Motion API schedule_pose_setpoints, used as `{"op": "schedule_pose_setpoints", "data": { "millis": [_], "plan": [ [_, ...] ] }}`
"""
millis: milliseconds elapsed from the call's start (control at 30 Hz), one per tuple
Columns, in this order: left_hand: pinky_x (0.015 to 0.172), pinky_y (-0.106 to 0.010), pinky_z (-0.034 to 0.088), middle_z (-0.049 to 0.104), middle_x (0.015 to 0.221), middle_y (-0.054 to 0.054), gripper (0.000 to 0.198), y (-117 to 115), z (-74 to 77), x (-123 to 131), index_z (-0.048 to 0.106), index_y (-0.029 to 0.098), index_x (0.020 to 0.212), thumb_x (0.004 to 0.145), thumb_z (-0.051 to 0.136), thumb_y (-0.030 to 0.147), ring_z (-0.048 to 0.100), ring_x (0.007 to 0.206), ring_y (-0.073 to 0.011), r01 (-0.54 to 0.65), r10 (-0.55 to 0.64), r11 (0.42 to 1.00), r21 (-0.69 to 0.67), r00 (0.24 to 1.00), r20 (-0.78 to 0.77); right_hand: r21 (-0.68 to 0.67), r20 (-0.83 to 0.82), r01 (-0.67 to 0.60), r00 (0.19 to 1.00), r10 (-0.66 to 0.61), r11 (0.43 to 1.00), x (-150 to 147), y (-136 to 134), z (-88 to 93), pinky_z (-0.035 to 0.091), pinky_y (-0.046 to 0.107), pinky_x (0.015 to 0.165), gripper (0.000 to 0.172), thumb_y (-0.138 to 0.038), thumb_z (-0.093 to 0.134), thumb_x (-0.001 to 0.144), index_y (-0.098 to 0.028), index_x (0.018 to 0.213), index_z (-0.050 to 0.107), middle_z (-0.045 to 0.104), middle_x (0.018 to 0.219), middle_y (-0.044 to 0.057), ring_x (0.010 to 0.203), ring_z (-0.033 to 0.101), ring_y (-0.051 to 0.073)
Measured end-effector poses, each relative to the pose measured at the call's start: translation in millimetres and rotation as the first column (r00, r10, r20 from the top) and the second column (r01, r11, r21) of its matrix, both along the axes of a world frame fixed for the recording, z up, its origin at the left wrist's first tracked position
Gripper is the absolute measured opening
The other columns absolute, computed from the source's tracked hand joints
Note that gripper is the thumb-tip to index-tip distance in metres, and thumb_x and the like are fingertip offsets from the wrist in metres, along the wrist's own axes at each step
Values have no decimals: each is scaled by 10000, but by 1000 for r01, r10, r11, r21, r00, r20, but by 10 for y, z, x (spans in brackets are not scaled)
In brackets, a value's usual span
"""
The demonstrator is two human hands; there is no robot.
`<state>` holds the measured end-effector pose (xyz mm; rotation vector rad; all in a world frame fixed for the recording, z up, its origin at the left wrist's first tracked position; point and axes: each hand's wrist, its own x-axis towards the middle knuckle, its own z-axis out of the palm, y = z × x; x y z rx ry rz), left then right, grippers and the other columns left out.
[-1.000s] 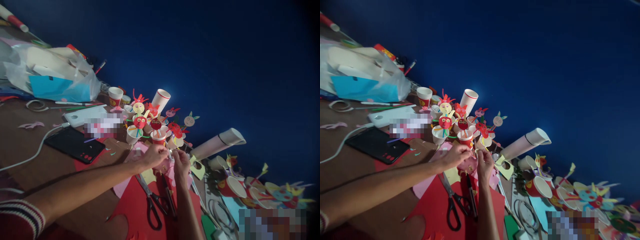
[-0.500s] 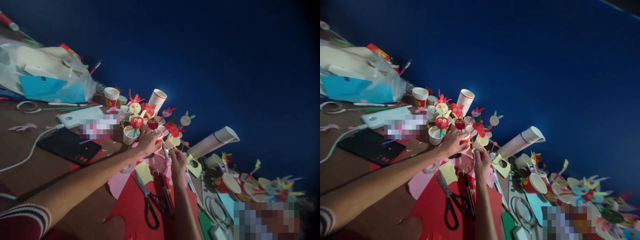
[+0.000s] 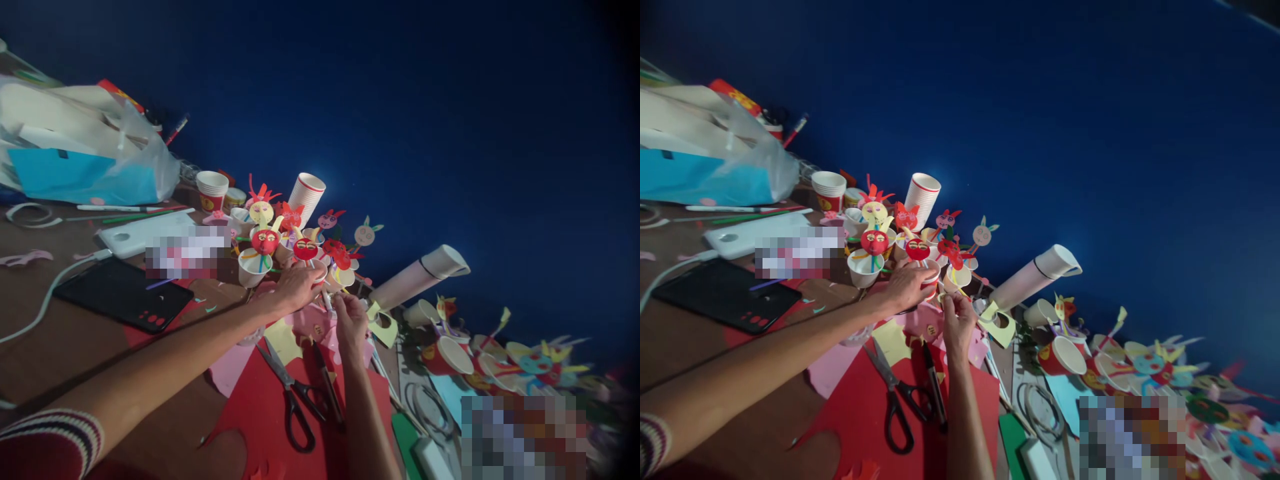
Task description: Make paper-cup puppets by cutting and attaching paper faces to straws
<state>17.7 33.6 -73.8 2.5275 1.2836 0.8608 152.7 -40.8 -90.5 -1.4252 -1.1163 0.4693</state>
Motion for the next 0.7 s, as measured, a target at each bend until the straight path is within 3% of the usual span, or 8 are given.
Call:
{"op": "schedule_pose_setpoints", "data": {
  "millis": [367, 567, 700],
  "plan": [
    [853, -424, 311, 637, 781, -76, 172, -95, 82, -33, 625, 190, 732, 790, 540, 328, 525, 907, -258, 47, -47, 999, -2, 996, -74, -14, 27, -1, 1000, 2, 1000, 32, -1, -31, 443, 276, 636, 222, -357, 571, 762, -144, 762, 633, 644, 696, 33, 656, 574, 164],
    [875, -447, 296, 656, 853, -85, 109, -201, 118, -102, 614, 187, 836, 772, 551, 248, 515, 949, -274, 88, -87, 996, 2, 989, -117, -24, 93, -31, 995, 33, 999, -5, -29, -49, 447, 299, 679, 211, -348, 558, 774, -151, 768, 634, 656, 731, 41, 705, 590, 179],
    [874, -446, 299, 662, 836, -90, 95, -220, 137, -107, 612, 183, 806, 778, 542, 241, 515, 959, -281, 97, -98, 995, -15, 984, -147, -28, 160, -35, 986, 39, 999, -21, -50, -54, 443, 294, 651, 217, -345, 557, 780, -149, 785, 650, 652, 730, 42, 687, 581, 177]
  ]
}}
